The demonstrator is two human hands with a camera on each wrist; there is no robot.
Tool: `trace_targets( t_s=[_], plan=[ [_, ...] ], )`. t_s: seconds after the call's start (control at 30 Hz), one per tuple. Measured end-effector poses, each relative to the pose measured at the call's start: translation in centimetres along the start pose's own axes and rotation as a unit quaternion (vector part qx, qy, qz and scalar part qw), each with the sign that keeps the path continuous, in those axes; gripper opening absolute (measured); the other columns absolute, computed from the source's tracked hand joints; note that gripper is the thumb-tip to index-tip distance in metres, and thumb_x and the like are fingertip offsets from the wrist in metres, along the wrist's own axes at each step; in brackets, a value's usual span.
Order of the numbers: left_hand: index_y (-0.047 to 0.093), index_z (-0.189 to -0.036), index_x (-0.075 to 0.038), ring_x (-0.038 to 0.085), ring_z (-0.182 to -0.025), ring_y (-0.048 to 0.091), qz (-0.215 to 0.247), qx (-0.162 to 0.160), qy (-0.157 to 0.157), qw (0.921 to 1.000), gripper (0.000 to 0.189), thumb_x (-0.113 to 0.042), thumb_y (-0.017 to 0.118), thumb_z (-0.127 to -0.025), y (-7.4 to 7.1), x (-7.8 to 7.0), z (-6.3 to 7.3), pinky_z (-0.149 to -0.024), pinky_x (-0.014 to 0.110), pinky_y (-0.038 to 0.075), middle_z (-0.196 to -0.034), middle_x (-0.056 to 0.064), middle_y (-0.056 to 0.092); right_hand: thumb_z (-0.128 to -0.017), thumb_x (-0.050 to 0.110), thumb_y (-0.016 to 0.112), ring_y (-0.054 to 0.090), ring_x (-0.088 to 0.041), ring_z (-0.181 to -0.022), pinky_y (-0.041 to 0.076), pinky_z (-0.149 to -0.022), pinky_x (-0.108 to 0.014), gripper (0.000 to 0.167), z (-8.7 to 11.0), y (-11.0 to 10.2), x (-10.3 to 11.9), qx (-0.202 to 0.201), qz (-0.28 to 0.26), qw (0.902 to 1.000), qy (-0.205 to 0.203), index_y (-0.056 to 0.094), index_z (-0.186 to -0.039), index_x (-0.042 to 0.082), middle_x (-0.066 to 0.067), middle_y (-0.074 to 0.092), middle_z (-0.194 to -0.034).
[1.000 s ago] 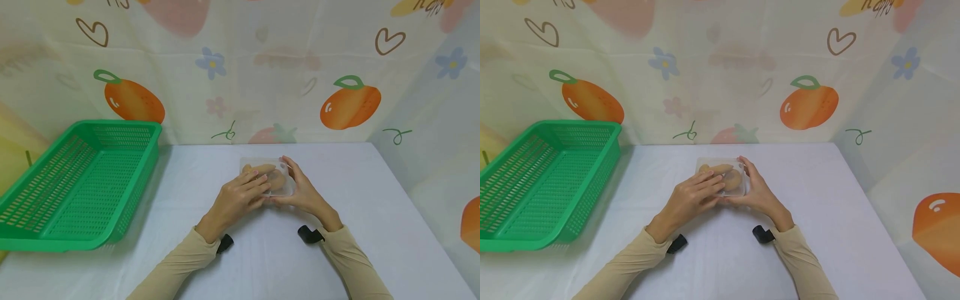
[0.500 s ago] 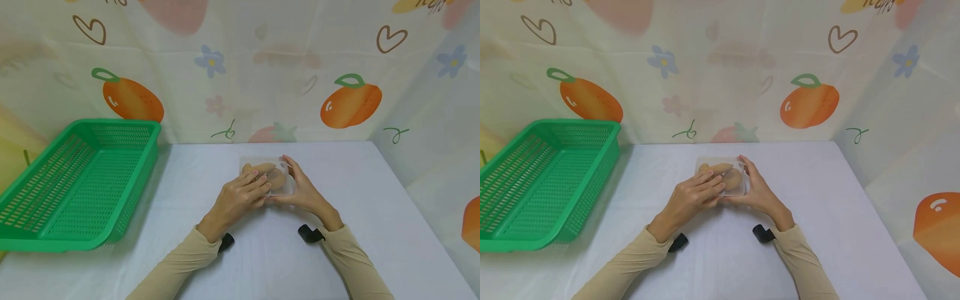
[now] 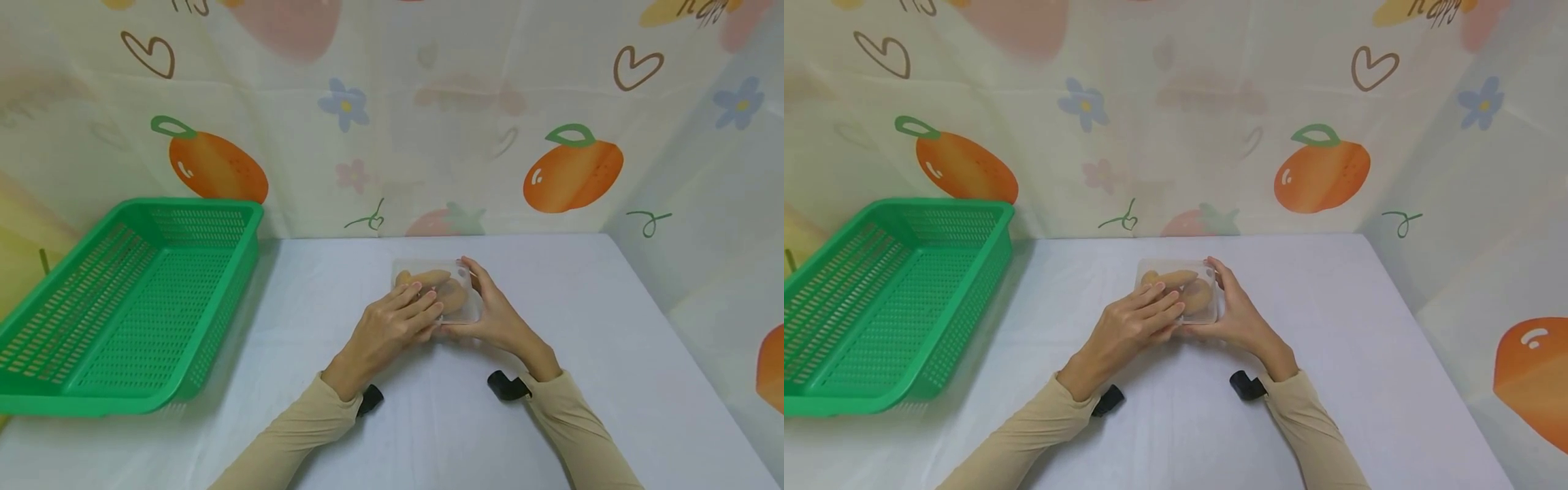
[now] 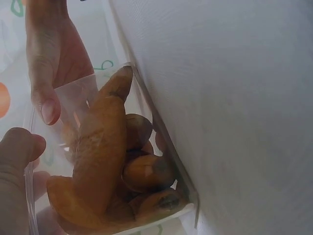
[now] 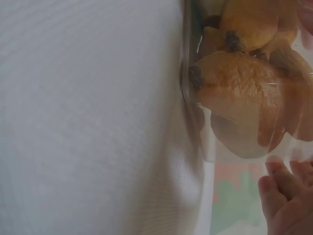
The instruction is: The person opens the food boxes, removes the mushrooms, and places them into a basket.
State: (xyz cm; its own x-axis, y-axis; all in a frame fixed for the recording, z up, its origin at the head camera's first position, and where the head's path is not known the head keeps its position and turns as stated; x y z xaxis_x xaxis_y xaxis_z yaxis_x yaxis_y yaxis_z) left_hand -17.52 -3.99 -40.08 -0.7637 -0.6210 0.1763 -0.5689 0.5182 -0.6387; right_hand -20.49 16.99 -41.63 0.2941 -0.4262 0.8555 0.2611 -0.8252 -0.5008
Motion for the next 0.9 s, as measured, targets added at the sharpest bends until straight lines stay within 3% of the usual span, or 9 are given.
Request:
trace_targets(
  t_s=[0.23, 0.53, 0.9],
  plan=[
    [0.079, -0.105, -0.019, 0.023, -0.109, 0.071, 0.026, 0.017, -0.023, 0.9993, 0.029, -0.024, 0.086, -0.077, -0.23, 0.16, -0.42, -0.095, 0.032, 0.056, -0.109, -0.001, 0.076, -0.071, 0.023, 0.091, 0.027, -0.044, -0.147, 0.027, -0.118, -0.061, 0.119, -0.06, -0.24, 0.16, 0.002, 0.017, 0.9999, 0.004, 0.012, -0.159, 0.011, -0.018, 0.019, -0.164],
    [0.078, -0.105, -0.019, 0.022, -0.105, 0.072, -0.023, 0.016, 0.010, 0.9995, 0.029, -0.025, 0.085, -0.078, -0.15, -0.08, -0.43, -0.095, 0.033, 0.056, -0.108, -0.003, 0.077, -0.072, 0.024, 0.090, 0.023, -0.044, -0.149, 0.024, -0.118, -0.063, 0.119, 0.14, -0.11, 0.09, 0.007, 0.009, 0.9998, 0.017, 0.010, -0.159, 0.012, -0.018, 0.015, -0.165],
    [0.076, -0.104, -0.017, 0.022, -0.105, 0.071, -0.024, 0.019, 0.018, 0.9994, 0.025, -0.021, 0.082, -0.081, -0.34, -0.21, -0.22, -0.096, 0.034, 0.056, -0.108, -0.003, 0.076, -0.072, 0.025, 0.090, 0.022, -0.046, -0.149, 0.023, -0.118, -0.064, 0.121, 0.24, 0.15, 0.19, 0.013, 0.004, 0.9996, 0.027, 0.008, -0.159, 0.014, -0.019, 0.014, -0.165]
  ],
)
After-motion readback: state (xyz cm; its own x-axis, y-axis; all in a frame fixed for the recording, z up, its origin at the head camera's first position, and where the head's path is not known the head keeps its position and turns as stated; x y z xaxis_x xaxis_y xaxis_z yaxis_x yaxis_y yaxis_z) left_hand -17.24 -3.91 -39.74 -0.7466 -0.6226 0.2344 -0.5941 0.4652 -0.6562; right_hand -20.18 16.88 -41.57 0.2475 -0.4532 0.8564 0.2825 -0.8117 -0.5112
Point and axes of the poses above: each hand's wrist, its own z-axis away from the middle knuckle, its own y-axis out of the palm, x = y × z, the point moved 2 cm from there along -z, towards the middle knuckle
